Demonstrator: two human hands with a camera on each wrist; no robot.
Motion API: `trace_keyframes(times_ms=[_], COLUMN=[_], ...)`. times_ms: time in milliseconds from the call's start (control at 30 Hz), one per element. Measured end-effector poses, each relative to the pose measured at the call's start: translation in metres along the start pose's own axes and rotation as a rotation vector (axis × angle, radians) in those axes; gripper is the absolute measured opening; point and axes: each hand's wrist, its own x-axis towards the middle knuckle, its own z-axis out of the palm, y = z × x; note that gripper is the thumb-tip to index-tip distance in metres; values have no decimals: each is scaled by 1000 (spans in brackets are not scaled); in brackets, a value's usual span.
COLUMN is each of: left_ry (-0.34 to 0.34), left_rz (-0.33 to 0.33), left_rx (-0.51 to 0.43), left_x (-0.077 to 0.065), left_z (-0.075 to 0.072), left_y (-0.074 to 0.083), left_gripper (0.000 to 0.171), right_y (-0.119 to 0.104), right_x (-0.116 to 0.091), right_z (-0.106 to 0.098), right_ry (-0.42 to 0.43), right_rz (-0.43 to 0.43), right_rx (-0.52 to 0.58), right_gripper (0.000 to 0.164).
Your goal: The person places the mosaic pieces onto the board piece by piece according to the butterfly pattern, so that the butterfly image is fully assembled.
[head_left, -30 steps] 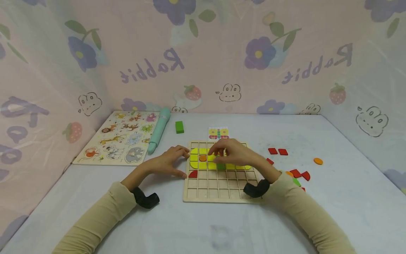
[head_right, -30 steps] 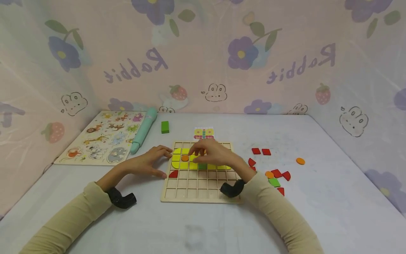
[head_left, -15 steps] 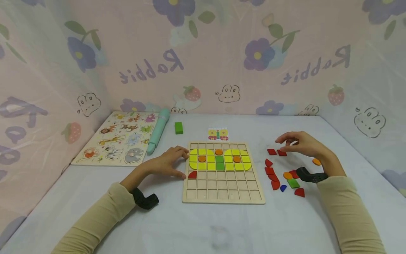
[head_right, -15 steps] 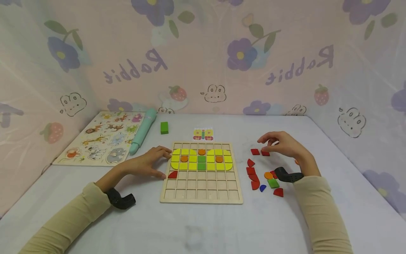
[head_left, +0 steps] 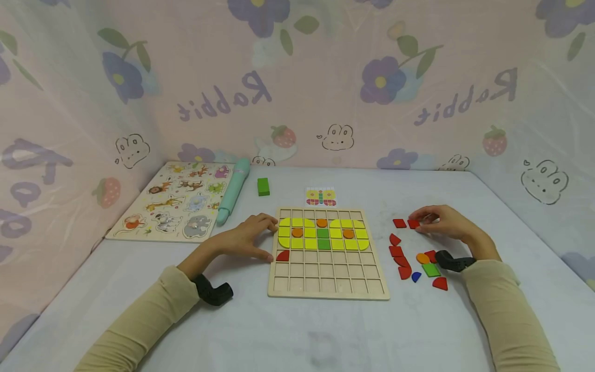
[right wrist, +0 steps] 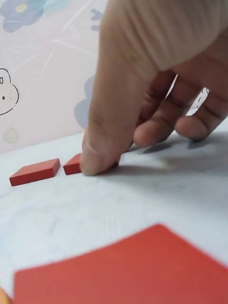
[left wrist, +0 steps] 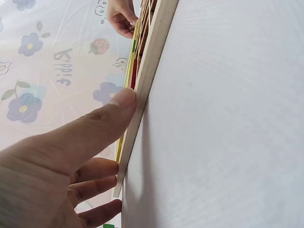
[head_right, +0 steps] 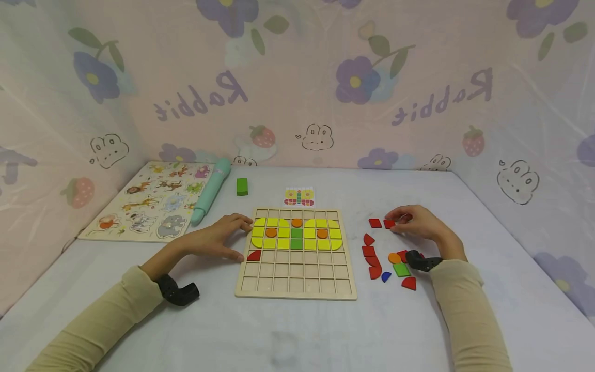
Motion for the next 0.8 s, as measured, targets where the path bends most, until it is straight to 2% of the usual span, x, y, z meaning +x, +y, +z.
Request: trace_keyframes(times_ms=[233,367,533,667,800], left_ry=[-6,-3,3,-2,-3], left_rz=[-15,-6,1,-3,-4], left_rx=[-9,-1,2,-10,-12], left_x=[1,0,0,0,0], left_z=[0,0,0,-1,-1], left_y=[1,0,1,2,2], left_gripper=[63,63,63,63,63], right_y=[-3,-20,-67,-112,-152], right_x=[4,7,13,18,21], right_z=[2,2,12,38,72], right_ry=[22,62,119,112,76], right_rz=[5,-30,-106,-183,-307], right_rx=[-35,-37,-26,2,37], right_gripper=[38,39,31,29,27])
